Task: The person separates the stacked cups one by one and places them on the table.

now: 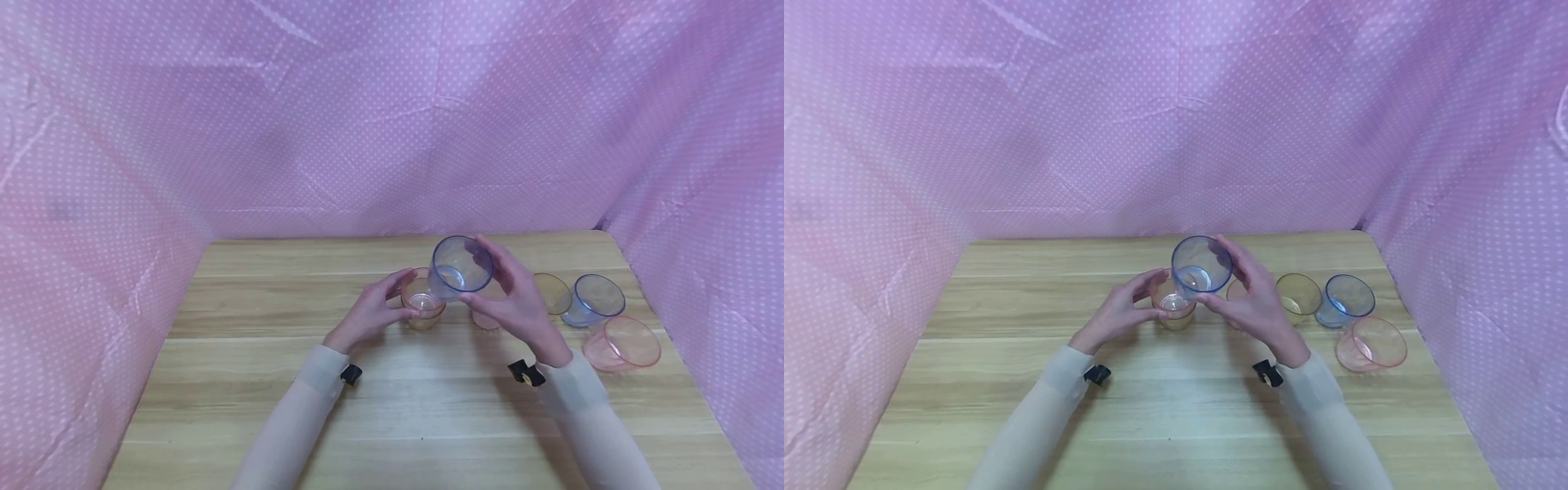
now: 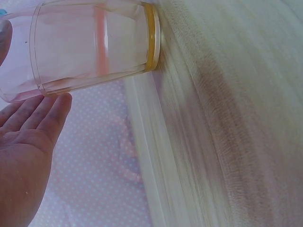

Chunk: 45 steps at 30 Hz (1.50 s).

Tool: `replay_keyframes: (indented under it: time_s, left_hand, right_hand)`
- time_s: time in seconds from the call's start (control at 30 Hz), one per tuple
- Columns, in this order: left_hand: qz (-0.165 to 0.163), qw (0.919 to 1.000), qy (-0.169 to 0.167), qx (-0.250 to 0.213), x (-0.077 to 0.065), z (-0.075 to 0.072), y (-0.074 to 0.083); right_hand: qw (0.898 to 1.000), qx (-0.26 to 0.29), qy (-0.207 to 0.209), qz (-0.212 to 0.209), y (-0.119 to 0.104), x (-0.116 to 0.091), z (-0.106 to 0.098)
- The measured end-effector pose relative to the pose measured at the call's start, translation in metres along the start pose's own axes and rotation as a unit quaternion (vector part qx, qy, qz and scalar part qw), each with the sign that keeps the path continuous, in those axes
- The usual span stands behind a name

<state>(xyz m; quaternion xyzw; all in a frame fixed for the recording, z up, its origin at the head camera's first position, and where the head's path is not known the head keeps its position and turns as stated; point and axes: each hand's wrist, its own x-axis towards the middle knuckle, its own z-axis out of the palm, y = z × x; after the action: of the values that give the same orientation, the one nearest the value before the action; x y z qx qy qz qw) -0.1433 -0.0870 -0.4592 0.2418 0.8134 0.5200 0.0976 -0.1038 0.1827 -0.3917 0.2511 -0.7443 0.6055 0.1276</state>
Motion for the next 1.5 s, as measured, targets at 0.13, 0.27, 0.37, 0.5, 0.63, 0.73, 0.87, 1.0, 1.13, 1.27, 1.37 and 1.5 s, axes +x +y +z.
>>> replay_keyframes:
  time_s: [0.13,0.27,0.37,0.5,0.63,0.73,0.87,1.0,1.13,1.27,1.37,1.5]
  left_hand:
    - [0.006,1.0,0.002,-0.008,0.001,0.0,-0.001]
    - [0.007,0.9999,0.001,-0.015,0.001,0.001,-0.001]
    - [0.003,0.9998,-0.002,-0.018,0.0,0.001,-0.001]
    - [-0.003,0.9998,-0.005,-0.02,0.0,0.0,0.0]
    - [-0.007,0.9997,-0.005,-0.024,0.0,0.001,0.0]
    - [-0.007,0.9997,-0.004,-0.025,0.0,0.001,0.0]
    - [-0.007,0.9998,-0.004,-0.02,0.0,0.001,0.001]
    - [-0.007,0.9998,-0.004,-0.019,0.0,0.001,0.001]
    - [-0.005,0.9997,-0.005,-0.023,0.0,0.001,0.0]
    - [-0.006,0.9997,-0.006,-0.021,-0.001,0.001,0.0]
    - [-0.008,0.9997,-0.007,-0.022,-0.001,0.001,0.0]
    - [-0.007,0.9997,-0.008,-0.023,-0.001,0.001,0.0]
  right_hand:
    - [1.0,0.006,0.013,0.001,0.0,-0.004,-0.005]
    - [1.0,0.018,0.021,-0.008,0.001,-0.009,-0.01]
    - [0.999,0.033,0.026,-0.014,0.002,-0.013,-0.013]
    - [0.998,0.057,0.034,-0.016,0.002,-0.018,-0.018]
    - [0.997,0.066,0.044,-0.017,0.0,-0.022,-0.023]
    - [0.996,0.065,0.052,-0.015,0.0,-0.026,-0.027]
    - [0.996,0.074,0.057,-0.015,0.001,-0.032,-0.033]
    - [0.996,0.073,0.06,-0.004,0.0,-0.039,-0.038]
    - [0.996,0.061,0.065,0.01,-0.001,-0.046,-0.043]
    - [0.995,0.062,0.071,0.015,-0.001,-0.053,-0.048]
    - [0.995,0.062,0.077,0.022,0.0,-0.059,-0.052]
    - [0.995,0.057,0.084,0.025,0.002,-0.066,-0.056]
